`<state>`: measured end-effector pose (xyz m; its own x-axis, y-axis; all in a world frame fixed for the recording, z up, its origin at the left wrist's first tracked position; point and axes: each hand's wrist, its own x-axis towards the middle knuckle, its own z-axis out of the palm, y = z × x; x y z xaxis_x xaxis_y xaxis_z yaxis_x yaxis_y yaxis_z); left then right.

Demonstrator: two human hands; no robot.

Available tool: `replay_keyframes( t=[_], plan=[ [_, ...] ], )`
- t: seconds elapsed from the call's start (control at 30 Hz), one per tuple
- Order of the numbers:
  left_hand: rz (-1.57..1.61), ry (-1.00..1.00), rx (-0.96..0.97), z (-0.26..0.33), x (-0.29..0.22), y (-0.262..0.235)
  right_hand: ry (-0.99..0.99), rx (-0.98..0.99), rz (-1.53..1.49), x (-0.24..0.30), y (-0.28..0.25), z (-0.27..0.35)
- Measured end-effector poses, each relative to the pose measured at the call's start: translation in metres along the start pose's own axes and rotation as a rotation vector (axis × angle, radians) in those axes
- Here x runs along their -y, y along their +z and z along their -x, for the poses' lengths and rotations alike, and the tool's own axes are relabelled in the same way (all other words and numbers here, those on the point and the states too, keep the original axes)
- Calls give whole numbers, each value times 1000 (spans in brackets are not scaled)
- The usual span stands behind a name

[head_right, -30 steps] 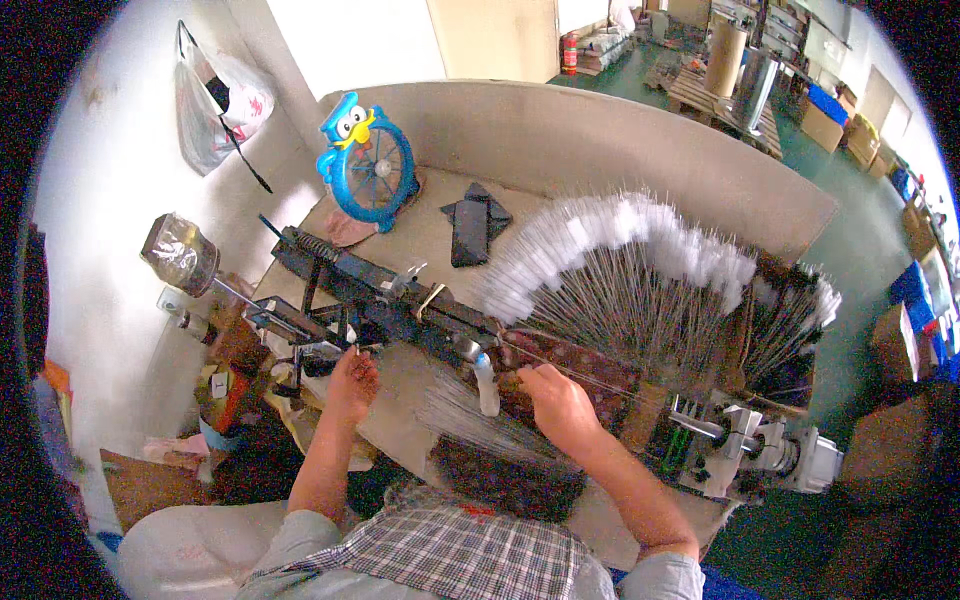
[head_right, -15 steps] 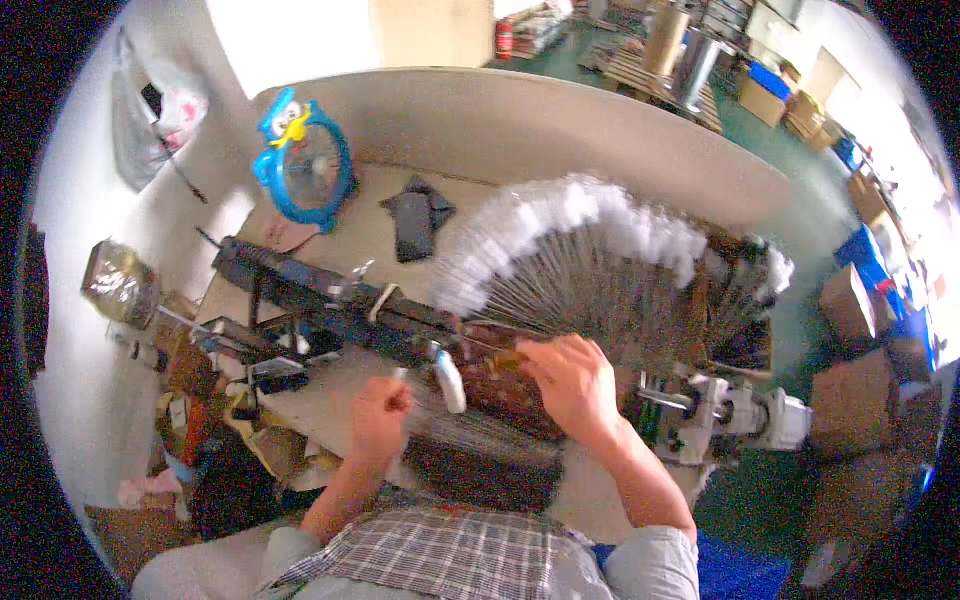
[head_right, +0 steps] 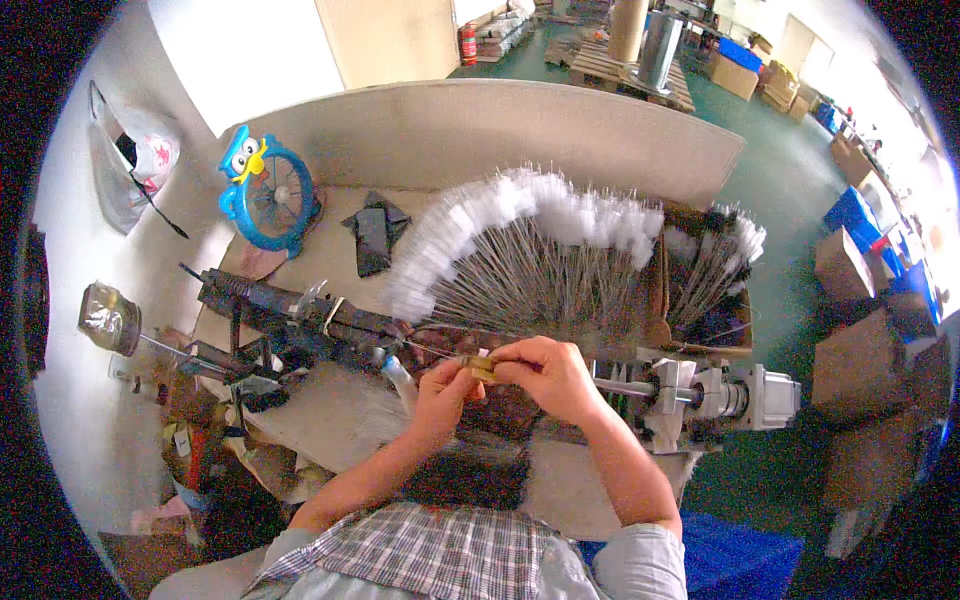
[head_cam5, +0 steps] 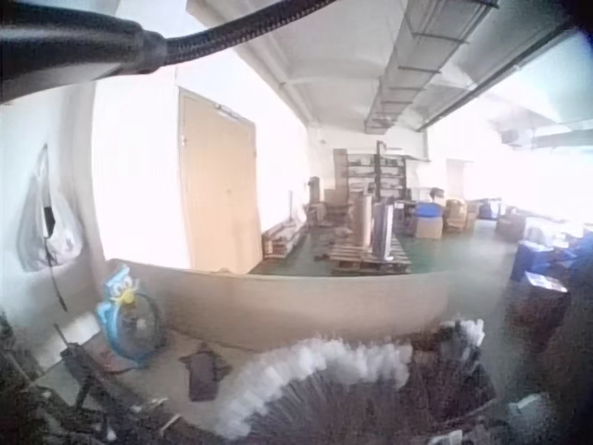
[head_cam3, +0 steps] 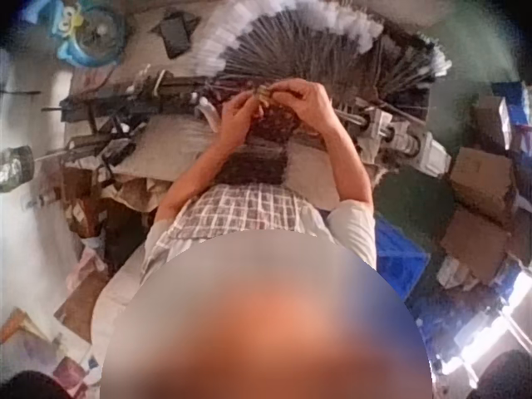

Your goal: Assembling small cleaning brushes by attaching white brush heads to metal shafts using a mechanical assembly jig.

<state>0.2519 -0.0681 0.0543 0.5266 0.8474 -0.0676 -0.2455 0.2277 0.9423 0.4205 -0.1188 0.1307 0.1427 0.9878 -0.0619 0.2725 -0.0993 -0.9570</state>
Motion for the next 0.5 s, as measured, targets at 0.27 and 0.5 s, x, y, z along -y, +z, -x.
replay_keyframes(
  t=[0.27,0.5],
  plan=[
    [166,-21,-331,8,-27,-21,-631,-219,549,14,22,-19],
    [301,-133,-335,9,-34,-25,-515,-196,720,10,71,-48]
  ],
)
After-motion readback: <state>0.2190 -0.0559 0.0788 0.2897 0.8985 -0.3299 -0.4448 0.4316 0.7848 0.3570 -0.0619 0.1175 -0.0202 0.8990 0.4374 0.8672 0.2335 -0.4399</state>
